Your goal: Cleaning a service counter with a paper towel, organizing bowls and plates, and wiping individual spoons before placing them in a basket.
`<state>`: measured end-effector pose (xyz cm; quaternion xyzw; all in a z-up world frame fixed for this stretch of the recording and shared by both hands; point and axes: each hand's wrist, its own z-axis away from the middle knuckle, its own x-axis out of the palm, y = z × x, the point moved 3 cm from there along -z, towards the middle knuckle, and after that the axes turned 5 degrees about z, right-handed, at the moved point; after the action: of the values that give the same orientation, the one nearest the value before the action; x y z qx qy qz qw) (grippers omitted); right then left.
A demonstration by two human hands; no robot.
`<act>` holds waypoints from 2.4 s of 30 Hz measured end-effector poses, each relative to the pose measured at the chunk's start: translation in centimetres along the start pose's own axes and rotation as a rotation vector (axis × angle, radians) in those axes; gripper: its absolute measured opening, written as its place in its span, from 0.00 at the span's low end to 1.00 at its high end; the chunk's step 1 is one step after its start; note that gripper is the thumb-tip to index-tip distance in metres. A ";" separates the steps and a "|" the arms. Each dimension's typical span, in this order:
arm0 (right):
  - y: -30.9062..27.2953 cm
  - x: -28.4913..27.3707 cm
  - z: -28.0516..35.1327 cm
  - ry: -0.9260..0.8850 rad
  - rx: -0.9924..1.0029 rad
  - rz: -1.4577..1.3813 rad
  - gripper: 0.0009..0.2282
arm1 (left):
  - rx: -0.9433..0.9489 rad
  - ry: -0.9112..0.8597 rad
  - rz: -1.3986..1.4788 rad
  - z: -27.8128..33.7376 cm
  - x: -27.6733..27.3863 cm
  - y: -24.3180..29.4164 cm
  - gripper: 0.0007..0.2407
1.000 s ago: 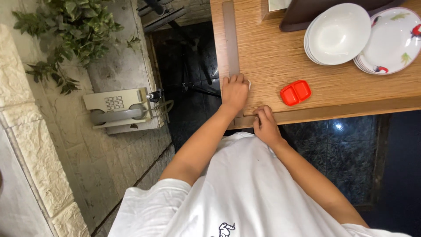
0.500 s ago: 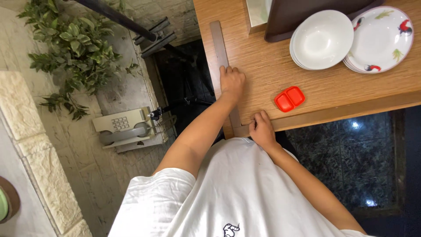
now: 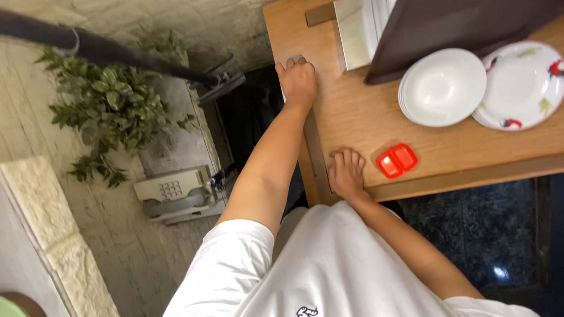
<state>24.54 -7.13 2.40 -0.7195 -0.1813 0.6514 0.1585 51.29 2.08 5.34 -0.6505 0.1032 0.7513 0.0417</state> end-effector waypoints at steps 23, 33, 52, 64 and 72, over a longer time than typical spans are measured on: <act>0.8 2.4 -0.6 -0.197 0.024 0.154 0.14 | -0.872 0.481 1.208 -3.2 14.2 -11.0 0.09; 0.7 2.2 -0.1 -0.166 0.008 0.154 0.13 | -0.276 0.301 0.886 -4.9 0.3 -5.3 0.04; 0.5 2.2 0.0 -0.155 0.012 0.169 0.13 | -1.163 0.289 0.750 -7.3 3.8 -7.9 0.07; 0.5 1.8 -0.3 -0.140 -0.018 0.149 0.14 | -0.972 0.286 1.488 -1.5 14.7 -11.4 0.14; 0.4 2.1 0.3 -0.102 -0.035 0.188 0.11 | -0.699 0.056 2.456 12.6 14.6 -13.0 0.06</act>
<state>24.43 -6.49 0.38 -0.7018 -0.1321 0.6961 0.0744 39.40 16.32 -8.68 -0.1202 0.4327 0.2692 -0.8520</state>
